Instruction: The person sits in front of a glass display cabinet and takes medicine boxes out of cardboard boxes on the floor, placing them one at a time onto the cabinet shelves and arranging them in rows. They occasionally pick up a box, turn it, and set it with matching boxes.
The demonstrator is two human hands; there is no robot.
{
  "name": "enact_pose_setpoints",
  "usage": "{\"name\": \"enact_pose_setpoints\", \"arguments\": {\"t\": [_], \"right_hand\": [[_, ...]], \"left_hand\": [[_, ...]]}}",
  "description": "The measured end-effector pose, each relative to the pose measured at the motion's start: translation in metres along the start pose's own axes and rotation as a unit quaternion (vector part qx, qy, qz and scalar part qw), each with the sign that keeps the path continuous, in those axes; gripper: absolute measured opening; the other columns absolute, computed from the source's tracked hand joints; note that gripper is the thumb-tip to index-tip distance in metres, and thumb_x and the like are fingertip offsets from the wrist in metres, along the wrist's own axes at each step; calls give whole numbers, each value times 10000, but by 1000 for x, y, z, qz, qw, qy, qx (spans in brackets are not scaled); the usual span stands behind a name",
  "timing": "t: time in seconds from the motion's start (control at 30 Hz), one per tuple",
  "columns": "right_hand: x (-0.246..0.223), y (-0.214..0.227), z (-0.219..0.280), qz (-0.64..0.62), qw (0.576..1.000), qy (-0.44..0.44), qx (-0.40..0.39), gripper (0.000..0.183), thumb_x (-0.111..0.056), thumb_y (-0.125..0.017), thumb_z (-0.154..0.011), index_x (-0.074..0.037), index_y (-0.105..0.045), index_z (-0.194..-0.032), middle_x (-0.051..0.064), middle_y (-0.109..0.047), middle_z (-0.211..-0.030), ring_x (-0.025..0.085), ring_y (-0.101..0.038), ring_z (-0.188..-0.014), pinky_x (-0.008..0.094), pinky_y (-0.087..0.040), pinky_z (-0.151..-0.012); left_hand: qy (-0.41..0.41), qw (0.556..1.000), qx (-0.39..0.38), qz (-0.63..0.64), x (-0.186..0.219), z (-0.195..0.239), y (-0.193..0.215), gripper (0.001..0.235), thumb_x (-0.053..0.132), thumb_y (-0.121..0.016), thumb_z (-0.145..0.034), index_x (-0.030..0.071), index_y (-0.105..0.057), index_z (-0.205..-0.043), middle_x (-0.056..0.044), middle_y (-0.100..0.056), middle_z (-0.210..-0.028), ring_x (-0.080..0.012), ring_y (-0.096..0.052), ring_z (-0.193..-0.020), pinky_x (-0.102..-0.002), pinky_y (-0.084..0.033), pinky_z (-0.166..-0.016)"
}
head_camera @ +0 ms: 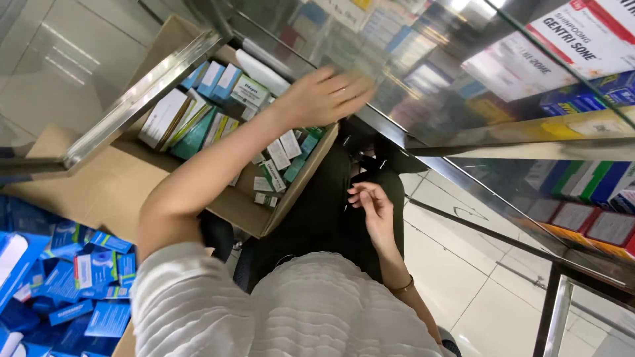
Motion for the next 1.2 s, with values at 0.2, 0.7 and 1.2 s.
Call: {"name": "enact_pose_setpoints", "arguments": {"t": [0.2,0.7,1.2], "right_hand": [[0,-20,1,2,999,2,-49,218,-143,-546,-1078,-15,-655,-1218,78,-733,-1099,132,-681,-938,277,-543,-838],[3,-22,15,25,998,-12,-50,209,-124,-563,-1064,-18,-654,-1220,74,-729,-1103,127,-672,-946,277,-541,-842],[16,-22,14,31,998,-33,-40,218,-152,-593,-1046,-39,-653,-1222,66,-739,-1091,122,-680,-932,273,-547,-824]], "left_hand": [[89,967,-237,-38,-3,161,19,290,218,-683,-864,135,-696,-1141,-18,-707,-1182,-179,-623,-1133,-337,-463,-922],[397,735,-535,121,37,249,-63,338,69,-689,-842,83,-731,-1177,-153,-676,-1277,-297,-564,-1289,-450,-482,-1041],[700,652,-283,68,11,214,-96,1168,452,-953,-576,-11,-355,-1467,-236,-460,-1419,-437,-429,-1313,-485,-501,-970]]}}
Point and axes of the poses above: each hand's wrist, its own z-axis away from the middle knuckle, its own y-axis out of the back of the hand, x = y × z, the point moved 1 cm from there along -z, towards the middle knuckle
